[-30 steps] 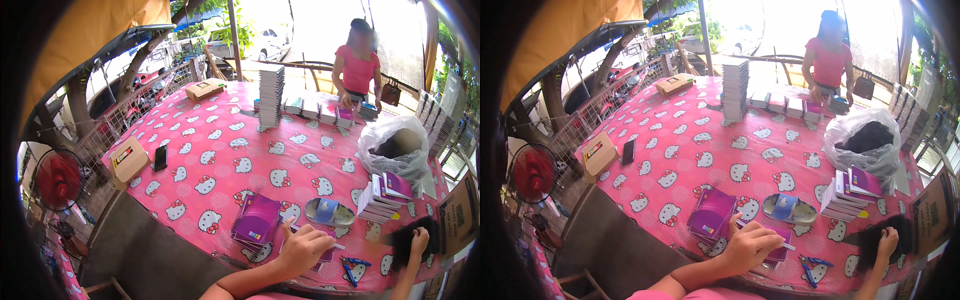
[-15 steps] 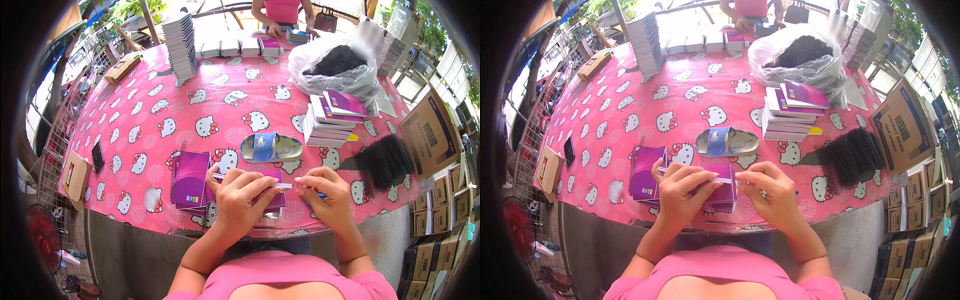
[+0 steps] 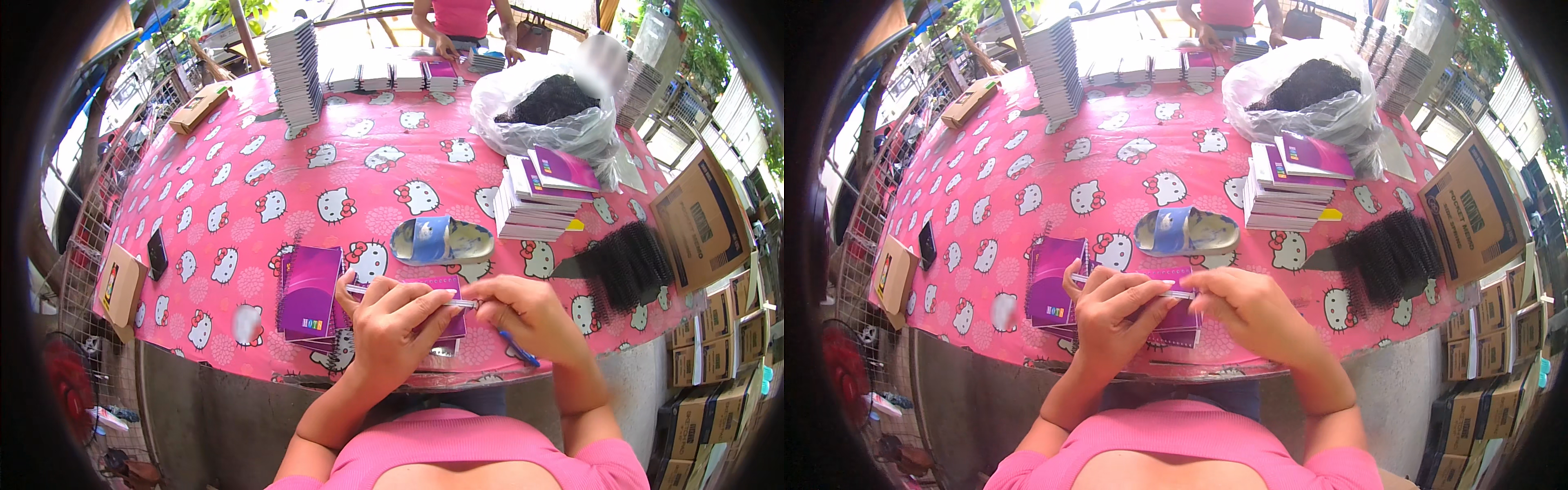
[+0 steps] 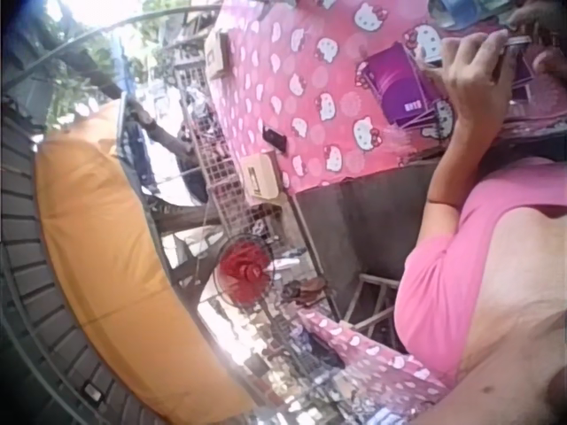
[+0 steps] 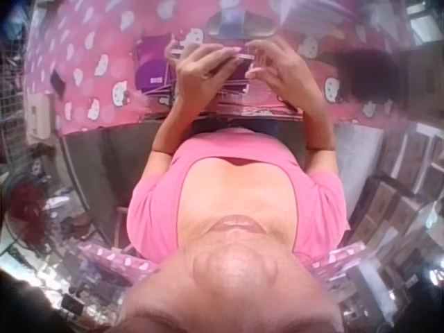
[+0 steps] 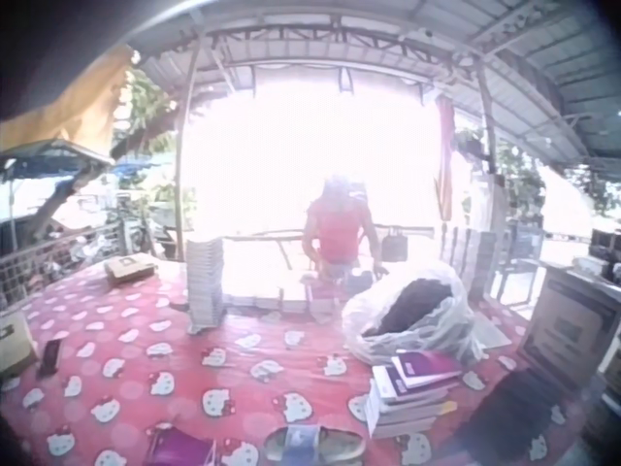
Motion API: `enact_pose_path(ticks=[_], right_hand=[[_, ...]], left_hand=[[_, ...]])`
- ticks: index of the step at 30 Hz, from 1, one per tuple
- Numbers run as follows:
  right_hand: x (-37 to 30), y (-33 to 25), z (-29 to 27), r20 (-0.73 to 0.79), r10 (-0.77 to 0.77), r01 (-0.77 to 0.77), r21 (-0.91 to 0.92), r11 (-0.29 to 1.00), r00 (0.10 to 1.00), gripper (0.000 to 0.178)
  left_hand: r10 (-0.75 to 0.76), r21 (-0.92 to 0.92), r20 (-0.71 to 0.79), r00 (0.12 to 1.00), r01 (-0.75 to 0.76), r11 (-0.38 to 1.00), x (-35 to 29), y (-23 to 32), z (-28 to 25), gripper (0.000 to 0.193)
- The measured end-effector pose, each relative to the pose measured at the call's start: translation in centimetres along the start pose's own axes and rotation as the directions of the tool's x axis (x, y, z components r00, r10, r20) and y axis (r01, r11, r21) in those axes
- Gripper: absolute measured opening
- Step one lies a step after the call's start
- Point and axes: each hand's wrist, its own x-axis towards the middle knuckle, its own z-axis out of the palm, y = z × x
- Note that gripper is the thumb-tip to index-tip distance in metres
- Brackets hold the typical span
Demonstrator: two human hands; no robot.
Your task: The person assembles notebooks by threading spiral bindings through pre-punched holes and using a blue tool to crimp the ends of the wire.
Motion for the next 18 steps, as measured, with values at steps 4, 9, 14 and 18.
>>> enact_pose_path(ticks=[4, 9, 14, 18], right_hand=[[-0.5, -0.6, 1.3, -0.170, -0.039, 0.006, -0.188, 0.982, 0.985, 0.027], [-0.2, -0.8, 1.5, -0.150, -0.139, 0.091, -0.289, 0.953, 0.979, 0.022], [0.1, -1.2, 2.0, -0.185, -0.154, 0.090, -0.314, 0.945, 0.971, 0.018], [0.3, -1.7, 2.3, -0.197, -0.097, 0.039, -0.277, 0.960, 0.976, 0.017]], left_hand=[[-0.058, -0.004, -0.010, 0.998, 0.058, 0.998, -0.1, -0.1, 0.3, 0.018], [-0.010, 0.003, -0.014, 1.000, 0.010, 1.000, -0.2, -0.3, 0.4, 0.018], [-0.010, 0.017, -0.029, 1.000, 0.010, 1.000, -0.2, -0.1, 0.5, 0.016], [-0.014, 0.010, -0.034, 0.999, 0.014, 1.000, -0.3, -0.2, 0.5, 0.015]])
